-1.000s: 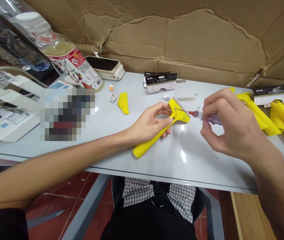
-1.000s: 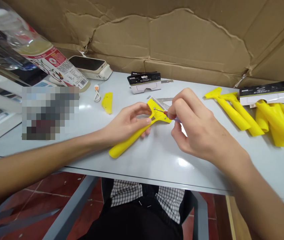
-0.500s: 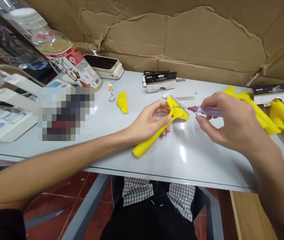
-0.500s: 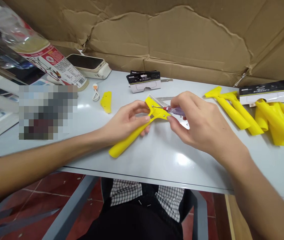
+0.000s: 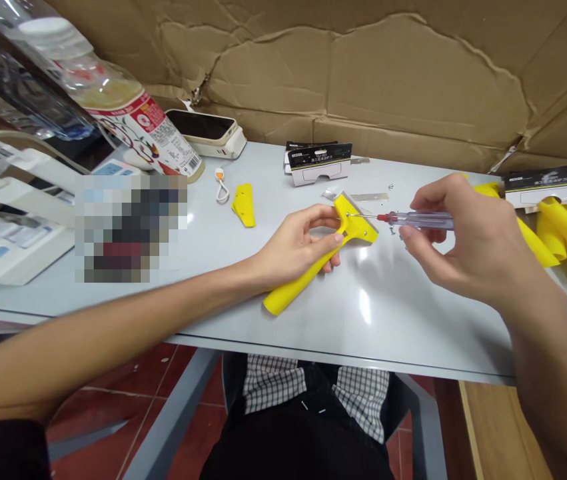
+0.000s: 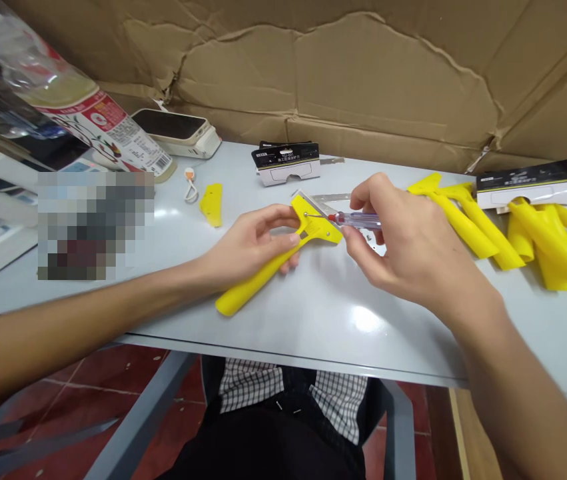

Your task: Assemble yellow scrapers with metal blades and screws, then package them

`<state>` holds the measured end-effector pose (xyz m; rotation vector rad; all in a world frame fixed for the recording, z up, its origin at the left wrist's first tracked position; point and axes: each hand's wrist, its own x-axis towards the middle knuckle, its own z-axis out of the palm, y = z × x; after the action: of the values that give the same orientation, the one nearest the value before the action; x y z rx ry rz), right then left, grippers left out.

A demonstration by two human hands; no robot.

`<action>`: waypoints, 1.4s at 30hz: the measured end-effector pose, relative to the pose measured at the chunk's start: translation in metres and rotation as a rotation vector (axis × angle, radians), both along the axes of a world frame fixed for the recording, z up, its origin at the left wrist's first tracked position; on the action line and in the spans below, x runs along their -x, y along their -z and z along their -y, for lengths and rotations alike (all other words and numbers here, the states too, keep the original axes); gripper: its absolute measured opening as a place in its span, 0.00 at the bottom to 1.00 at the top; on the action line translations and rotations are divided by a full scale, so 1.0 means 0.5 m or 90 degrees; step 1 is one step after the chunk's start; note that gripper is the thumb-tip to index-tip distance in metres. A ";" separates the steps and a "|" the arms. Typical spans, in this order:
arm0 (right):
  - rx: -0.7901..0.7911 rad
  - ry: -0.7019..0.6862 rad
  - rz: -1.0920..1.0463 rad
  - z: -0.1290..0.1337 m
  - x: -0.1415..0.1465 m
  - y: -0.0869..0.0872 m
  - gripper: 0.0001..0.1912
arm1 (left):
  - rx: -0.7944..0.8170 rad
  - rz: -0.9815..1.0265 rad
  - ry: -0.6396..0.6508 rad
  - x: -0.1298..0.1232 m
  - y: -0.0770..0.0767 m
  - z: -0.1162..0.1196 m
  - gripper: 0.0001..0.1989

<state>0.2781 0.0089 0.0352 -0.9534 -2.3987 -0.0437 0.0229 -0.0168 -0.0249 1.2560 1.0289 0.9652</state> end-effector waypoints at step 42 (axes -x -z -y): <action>0.072 -0.065 -0.037 0.003 -0.011 -0.012 0.09 | -0.020 0.008 0.001 0.000 0.004 -0.001 0.09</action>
<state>0.2836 0.0073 0.0413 -0.8678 -2.4128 0.1580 0.0231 -0.0164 -0.0270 1.2743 1.0068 0.9908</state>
